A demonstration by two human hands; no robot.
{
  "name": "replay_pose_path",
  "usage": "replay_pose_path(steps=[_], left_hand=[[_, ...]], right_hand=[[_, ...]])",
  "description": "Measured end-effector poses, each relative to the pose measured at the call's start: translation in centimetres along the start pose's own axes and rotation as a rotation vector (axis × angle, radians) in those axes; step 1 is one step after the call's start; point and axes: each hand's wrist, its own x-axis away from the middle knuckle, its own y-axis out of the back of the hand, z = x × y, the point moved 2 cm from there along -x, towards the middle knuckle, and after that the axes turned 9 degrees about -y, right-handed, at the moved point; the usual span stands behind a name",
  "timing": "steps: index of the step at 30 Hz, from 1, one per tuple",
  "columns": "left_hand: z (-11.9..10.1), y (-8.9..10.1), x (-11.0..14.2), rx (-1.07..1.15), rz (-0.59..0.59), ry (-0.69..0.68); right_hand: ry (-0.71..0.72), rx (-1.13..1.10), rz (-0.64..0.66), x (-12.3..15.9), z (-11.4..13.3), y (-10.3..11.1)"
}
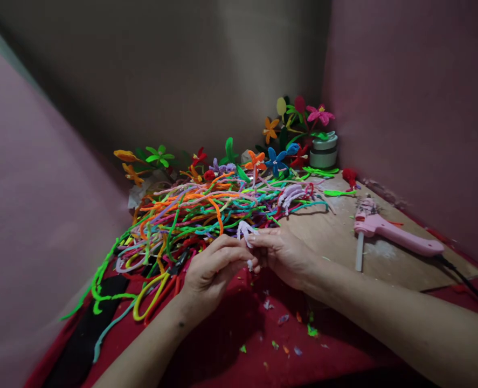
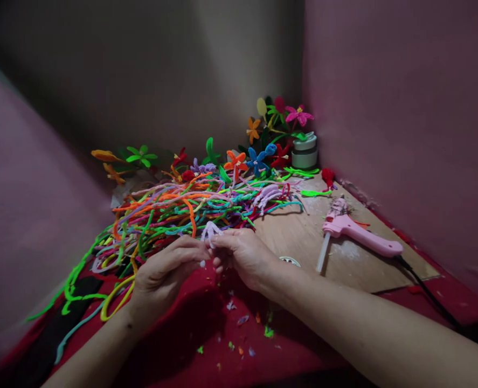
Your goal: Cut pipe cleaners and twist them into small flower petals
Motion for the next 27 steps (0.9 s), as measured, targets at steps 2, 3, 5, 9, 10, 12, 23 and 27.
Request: replay_pose_path(steps=[2,3,5,9,10,12,23,27], left_hand=[[-0.1,0.2,-0.1,-0.004,0.039,0.025],[-0.2,0.3,-0.1,-0.013,0.058,0.033],[-0.3,0.5,-0.1,-0.043,0.095,0.055],[-0.2,0.6,-0.2,-0.097,0.104,0.113],[-0.2,0.6,-0.2,-0.115,0.091,0.124],[-0.1,0.6,-0.3,-0.18,0.078,0.134],[-0.8,-0.7,-0.1,-0.573,0.144,0.072],[-0.7,-1.0,0.2,-0.625,0.165,0.116]], right_hand=[[0.01,0.047,-0.021,0.0,0.0,0.1],[0.011,0.054,-0.024,0.0,-0.1,0.2],[0.003,0.046,-0.023,0.0,-0.1,0.2],[-0.009,0.056,-0.042,-0.1,0.0,0.3],[-0.008,0.075,-0.051,-0.1,0.0,0.2],[-0.006,0.116,-0.072,-0.2,0.1,0.2],[0.168,0.473,-0.202,0.4,-0.2,-0.2],[0.274,0.654,-0.273,0.8,0.0,-0.6]])
